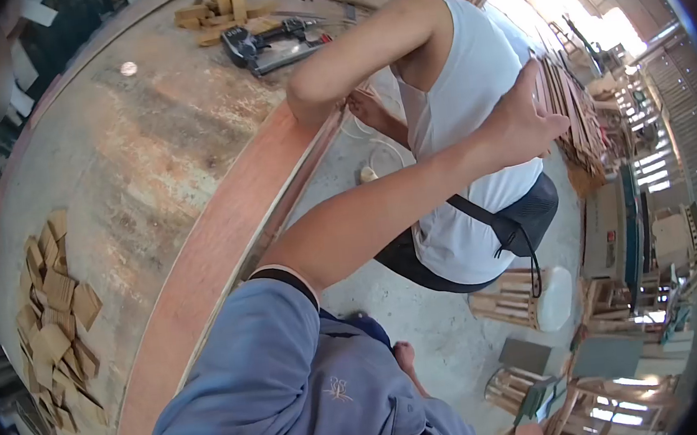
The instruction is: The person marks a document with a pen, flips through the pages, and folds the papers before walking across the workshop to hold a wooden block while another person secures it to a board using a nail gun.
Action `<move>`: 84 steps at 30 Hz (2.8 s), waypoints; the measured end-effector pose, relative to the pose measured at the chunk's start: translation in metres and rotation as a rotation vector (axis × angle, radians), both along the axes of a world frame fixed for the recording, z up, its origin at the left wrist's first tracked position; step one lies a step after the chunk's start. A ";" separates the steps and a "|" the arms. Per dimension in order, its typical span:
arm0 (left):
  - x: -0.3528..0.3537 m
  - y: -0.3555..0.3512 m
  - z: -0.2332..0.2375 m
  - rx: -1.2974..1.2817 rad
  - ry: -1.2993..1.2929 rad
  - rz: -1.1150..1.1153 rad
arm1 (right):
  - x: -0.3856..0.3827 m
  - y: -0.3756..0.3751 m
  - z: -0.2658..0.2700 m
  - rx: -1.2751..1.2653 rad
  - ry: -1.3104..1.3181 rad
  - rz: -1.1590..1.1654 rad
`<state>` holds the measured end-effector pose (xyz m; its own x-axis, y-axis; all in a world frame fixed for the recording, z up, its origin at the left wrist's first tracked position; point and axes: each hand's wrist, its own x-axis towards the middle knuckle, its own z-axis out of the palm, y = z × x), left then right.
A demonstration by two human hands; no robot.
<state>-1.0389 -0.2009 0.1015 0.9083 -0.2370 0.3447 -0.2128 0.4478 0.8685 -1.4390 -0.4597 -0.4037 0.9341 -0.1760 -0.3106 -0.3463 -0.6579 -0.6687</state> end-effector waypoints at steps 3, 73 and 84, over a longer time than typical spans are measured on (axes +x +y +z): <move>0.015 0.021 -0.031 0.236 -0.130 0.211 | 0.043 0.042 0.074 0.217 0.327 -0.369; -0.222 0.226 -0.505 1.265 0.984 -0.135 | 0.125 0.056 0.109 0.273 0.353 -0.161; -0.209 0.206 -0.510 1.189 0.958 -0.113 | 0.139 0.054 0.100 0.255 0.331 -0.020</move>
<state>-1.2474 0.0046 -0.4082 0.6308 -0.0240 -0.7756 0.6054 -0.6101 0.5112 -1.3003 -0.4061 -0.3036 0.7739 -0.0716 -0.6293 -0.5807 -0.4769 -0.6598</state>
